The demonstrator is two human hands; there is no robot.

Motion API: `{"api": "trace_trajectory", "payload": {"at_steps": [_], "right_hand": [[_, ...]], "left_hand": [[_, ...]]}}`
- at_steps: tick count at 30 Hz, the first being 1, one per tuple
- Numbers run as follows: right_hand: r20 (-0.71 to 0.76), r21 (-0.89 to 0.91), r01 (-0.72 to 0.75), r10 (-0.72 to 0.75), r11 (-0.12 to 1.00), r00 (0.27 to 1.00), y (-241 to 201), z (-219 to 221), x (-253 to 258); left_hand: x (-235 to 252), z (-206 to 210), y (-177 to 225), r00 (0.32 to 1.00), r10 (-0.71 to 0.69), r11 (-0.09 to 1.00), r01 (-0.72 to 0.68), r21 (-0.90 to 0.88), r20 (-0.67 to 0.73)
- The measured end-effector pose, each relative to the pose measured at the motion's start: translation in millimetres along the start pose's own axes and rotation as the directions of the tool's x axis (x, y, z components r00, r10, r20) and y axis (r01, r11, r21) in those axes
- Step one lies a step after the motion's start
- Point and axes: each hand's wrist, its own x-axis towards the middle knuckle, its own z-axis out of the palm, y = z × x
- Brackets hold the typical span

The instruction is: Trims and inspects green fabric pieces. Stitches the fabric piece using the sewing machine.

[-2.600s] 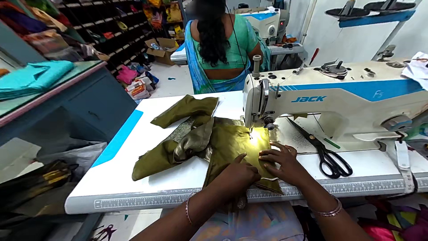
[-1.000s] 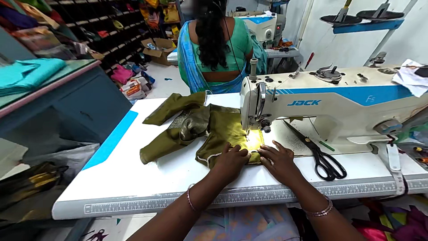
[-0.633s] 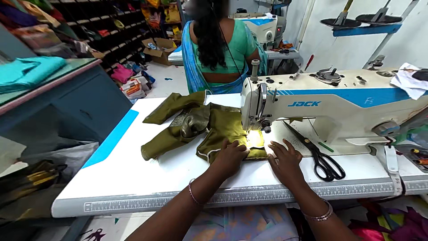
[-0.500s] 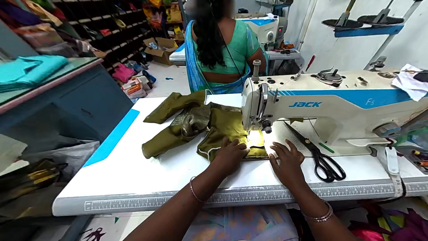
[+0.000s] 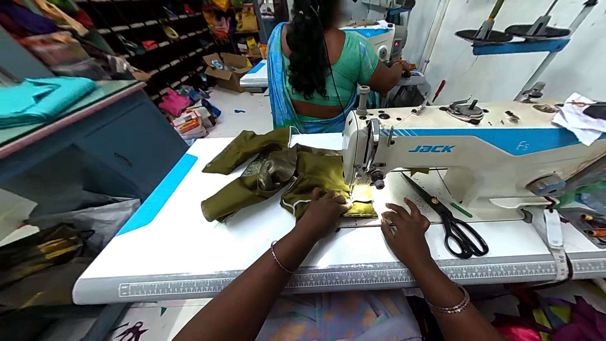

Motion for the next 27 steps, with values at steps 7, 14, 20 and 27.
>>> {"api": "trace_trajectory", "payload": {"at_steps": [7, 14, 20, 27], "right_hand": [[0.009, 0.012, -0.013, 0.012, 1.0, 1.0, 0.0, -0.5, 0.4], [-0.016, 0.041, 0.003, -0.002, 0.999, 1.0, 0.5, 0.5, 3.0], [-0.007, 0.266, 0.264, -0.272, 0.927, 0.962, 2.0, 8.3, 28.3], [0.202, 0.376, 0.238, -0.329, 0.896, 0.922, -5.5, 15.3, 57.1]], "left_hand": [[4.8, 2.1, -4.0, 1.0, -0.003, 1.0, 0.004, 0.009, -0.02], [6.7, 6.3, 5.5, 0.997, 0.012, 0.998, -0.008, 0.055, -0.073], [-8.2, 9.3, 29.8, 0.97, 0.051, 0.991, -0.021, 0.129, -0.239], [-49.0, 14.9, 22.9, 0.912, -0.189, 0.971, 0.229, 0.069, -0.365]]}}
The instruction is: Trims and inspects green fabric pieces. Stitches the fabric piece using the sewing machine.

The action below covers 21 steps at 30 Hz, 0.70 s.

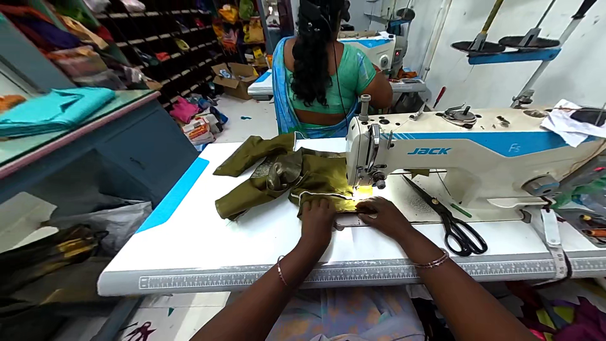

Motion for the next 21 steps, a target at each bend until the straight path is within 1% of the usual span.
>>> {"api": "trace_trajectory", "payload": {"at_steps": [1, 2, 3, 4, 5, 6, 7, 8, 9, 10, 11, 12, 14, 15, 16, 17, 19, 21], "right_hand": [[-0.001, -0.01, 0.002, -0.002, 1.0, 1.0, 0.1, 0.1, 0.6], [-0.005, -0.026, 0.007, -0.007, 1.0, 1.0, 0.6, 1.3, 0.3], [-0.004, -0.042, 0.005, -0.005, 0.999, 1.0, 0.7, 2.3, -0.4], [-0.011, -0.053, 0.006, -0.006, 0.999, 1.0, 0.6, 3.0, -1.0], [-0.02, -0.056, 0.001, -0.002, 0.998, 1.0, 0.3, 3.3, -1.6], [-0.02, -0.057, -0.016, 0.015, 0.998, 1.0, -0.8, 2.4, -2.4], [-0.017, -0.052, -0.03, 0.029, 0.998, 0.999, -1.9, 0.9, -2.9], [-0.026, -0.045, -0.034, 0.033, 0.998, 0.999, -2.0, 0.2, -3.0], [-0.036, -0.04, -0.033, 0.032, 0.999, 0.999, -1.4, 0.2, -2.9], [-0.042, -0.037, -0.032, 0.031, 0.999, 0.999, -0.1, 0.9, -2.4], [-0.044, -0.028, -0.033, 0.031, 0.999, 0.999, 0.7, 1.4, -1.4], [-0.043, -0.016, -0.037, 0.036, 0.999, 0.998, 0.4, 1.3, -0.6], [-0.034, 0.011, -0.045, 0.045, 0.999, 0.998, 0.6, 1.5, 0.0], [-0.028, 0.019, -0.05, 0.05, 0.999, 0.998, 2.4, 1.7, 0.2], [-0.03, 0.025, -0.05, 0.051, 0.998, 0.998, 3.5, 1.9, 0.5], [-0.034, 0.028, -0.052, 0.053, 0.998, 0.998, 3.2, 2.1, 0.7], [-0.037, 0.021, -0.07, 0.071, 0.997, 0.997, -2.1, 1.2, 0.0], [-0.03, -0.003, -0.096, 0.095, 0.995, 0.995, -8.0, -1.0, -0.1]], "left_hand": [[-4.1, 1.3, -9.6, 0.999, 0.01, 1.0, -0.009, 0.021, -0.045], [-8.0, 3.5, -20.1, 0.991, 0.063, 0.997, -0.057, 0.05, -0.121], [-10.8, 7.0, -30.9, 0.964, 0.153, 0.986, -0.134, 0.103, -0.217], [-12.5, 10.5, -40.7, 0.92, 0.252, 0.964, -0.213, 0.159, -0.298], [-13.5, 13.4, -48.3, 0.884, 0.324, 0.943, -0.273, 0.192, -0.338], [-14.2, 15.9, -53.8, 0.87, 0.353, 0.934, -0.307, 0.182, -0.343], [-14.2, 18.3, -57.7, 0.885, 0.333, 0.943, -0.314, 0.111, -0.326], [-13.8, 18.8, -60.2, 0.923, 0.264, 0.96, -0.279, -0.013, -0.281], [-14.0, 18.0, -62.3, 0.967, 0.156, 0.969, -0.19, -0.158, -0.202], [-13.5, 16.9, -65.5, 0.993, 0.043, 0.952, -0.074, -0.296, -0.11], [-11.8, 15.3, -70.6, 0.999, -0.043, 0.898, 0.032, -0.439, -0.016], [-9.4, 15.9, -77.0, 0.996, -0.082, 0.822, 0.081, -0.564, 0.023], [-4.1, 20.9, -85.8, 0.993, -0.122, 0.694, 0.086, -0.715, 0.002], [-1.2, 22.8, -87.3, 0.988, -0.152, 0.657, 0.092, -0.748, -0.011], [1.8, 24.0, -87.4, 0.984, -0.175, 0.653, 0.093, -0.751, -0.03], [4.5, 25.2, -86.9, 0.983, -0.174, 0.672, 0.075, -0.736, -0.058], [6.3, 15.9, -80.1, 0.992, -0.119, 0.721, 0.058, -0.691, -0.041], [6.3, -1.0, -69.7, 0.999, -0.043, 0.771, 0.049, -0.635, 0.025]]}}
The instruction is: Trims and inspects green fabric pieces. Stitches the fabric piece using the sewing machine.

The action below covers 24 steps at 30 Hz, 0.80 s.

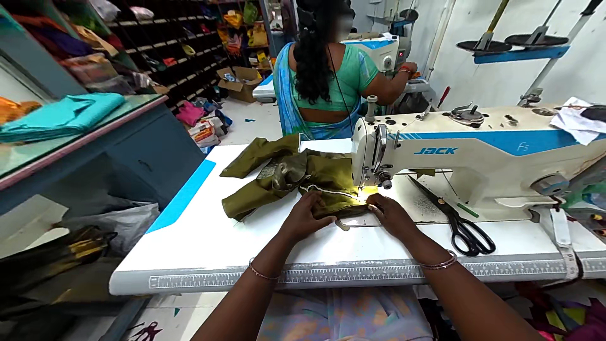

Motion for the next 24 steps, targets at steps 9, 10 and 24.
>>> {"api": "trace_trajectory", "payload": {"at_steps": [9, 10, 24], "right_hand": [[-0.081, -0.112, 0.235, -0.245, 0.965, 0.966, 4.0, 4.6, -5.3], [-0.098, -0.092, 0.209, -0.218, 0.974, 0.971, 5.1, 5.2, -5.3], [-0.068, -0.004, 0.051, -0.051, 0.999, 0.996, 4.1, 1.4, -1.3]], "left_hand": [[0.7, -7.3, 36.9, 0.99, -0.135, 0.991, 0.134, 0.017, 0.042], [1.0, -10.5, 39.1, 0.982, -0.161, 0.987, 0.162, 0.001, 0.098], [62.7, -13.3, 5.5, 0.829, -0.554, 0.826, 0.559, 0.073, -0.075]]}}
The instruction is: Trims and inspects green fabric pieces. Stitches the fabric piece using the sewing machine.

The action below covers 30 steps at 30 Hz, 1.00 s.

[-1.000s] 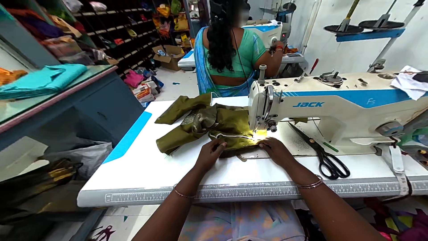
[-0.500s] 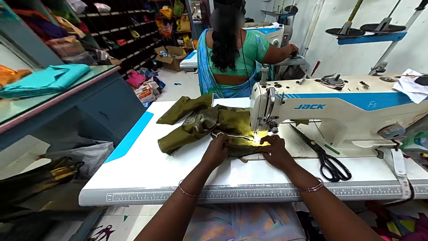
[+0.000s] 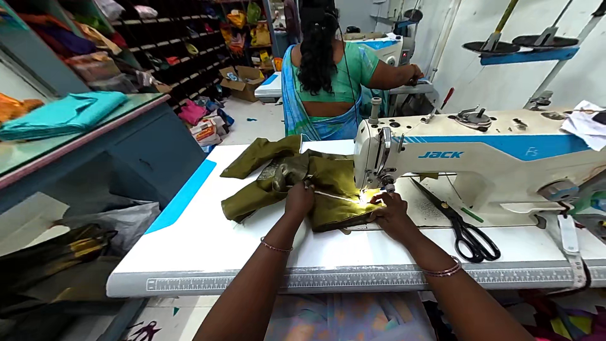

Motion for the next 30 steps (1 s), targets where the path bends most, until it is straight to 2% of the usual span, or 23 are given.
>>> {"api": "trace_trajectory", "payload": {"at_steps": [3, 6, 7, 8, 10, 11, 13, 15, 16, 19, 23, 30], "right_hand": [[0.001, 0.002, 0.007, -0.007, 1.0, 1.0, 3.0, 0.7, -0.8], [0.014, 0.011, 0.012, -0.012, 1.0, 1.0, 4.4, 0.3, -1.0], [0.018, 0.015, 0.011, -0.012, 1.0, 1.0, 4.3, 0.0, -1.1], [0.023, 0.019, 0.009, -0.009, 1.0, 1.0, 4.2, -0.1, -1.3], [0.026, 0.029, 0.009, -0.01, 1.0, 1.0, 4.8, -0.1, -1.6], [0.027, 0.035, 0.01, -0.011, 0.999, 1.0, 4.9, -0.5, -1.5], [0.028, 0.046, 0.005, -0.006, 0.999, 1.0, 3.4, -1.5, -1.4], [0.024, 0.051, -0.002, 0.0, 0.999, 1.0, 3.1, -1.4, -1.5], [0.028, 0.052, -0.007, 0.006, 0.999, 1.0, 3.7, -1.3, -1.5], [0.026, 0.037, 0.004, -0.005, 0.999, 1.0, 5.9, -0.8, -2.0], [0.032, 0.045, 0.004, -0.006, 0.999, 0.999, 4.6, -1.7, -3.1], [0.062, 0.067, -0.053, 0.049, 0.996, 0.997, 0.4, -6.0, -4.2]], "left_hand": [[-0.1, 10.6, -0.2, 0.991, 0.093, 0.995, -0.095, -0.023, -0.093], [-2.0, 19.6, -12.2, 0.993, 0.05, 0.997, -0.044, 0.063, -0.109], [-5.4, 21.1, -11.3, 0.988, 0.057, 0.993, -0.041, 0.111, -0.144], [-10.9, 21.8, -8.0, 0.975, 0.12, 0.981, -0.087, 0.176, -0.189], [-23.4, 25.4, 0.4, 0.871, 0.425, 0.894, -0.359, 0.269, -0.248], [-31.5, 26.1, 8.4, 0.813, 0.555, 0.819, -0.495, 0.291, -0.179], [-48.3, 29.7, 27.1, 0.728, 0.683, 0.701, -0.676, 0.225, 0.059], [-47.9, 44.9, 32.3, 0.677, 0.695, 0.66, -0.734, 0.16, 0.243], [-39.8, 56.8, 27.5, 0.664, 0.689, 0.646, -0.744, 0.169, 0.29], [-28.7, 76.8, 12.9, 0.67, 0.692, 0.655, -0.739, 0.157, 0.268], [-32.8, 75.2, 10.2, 0.717, 0.644, 0.707, -0.691, 0.149, 0.267], [-32.3, 76.9, 9.5, 0.735, 0.621, 0.738, -0.665, 0.111, 0.272]]}}
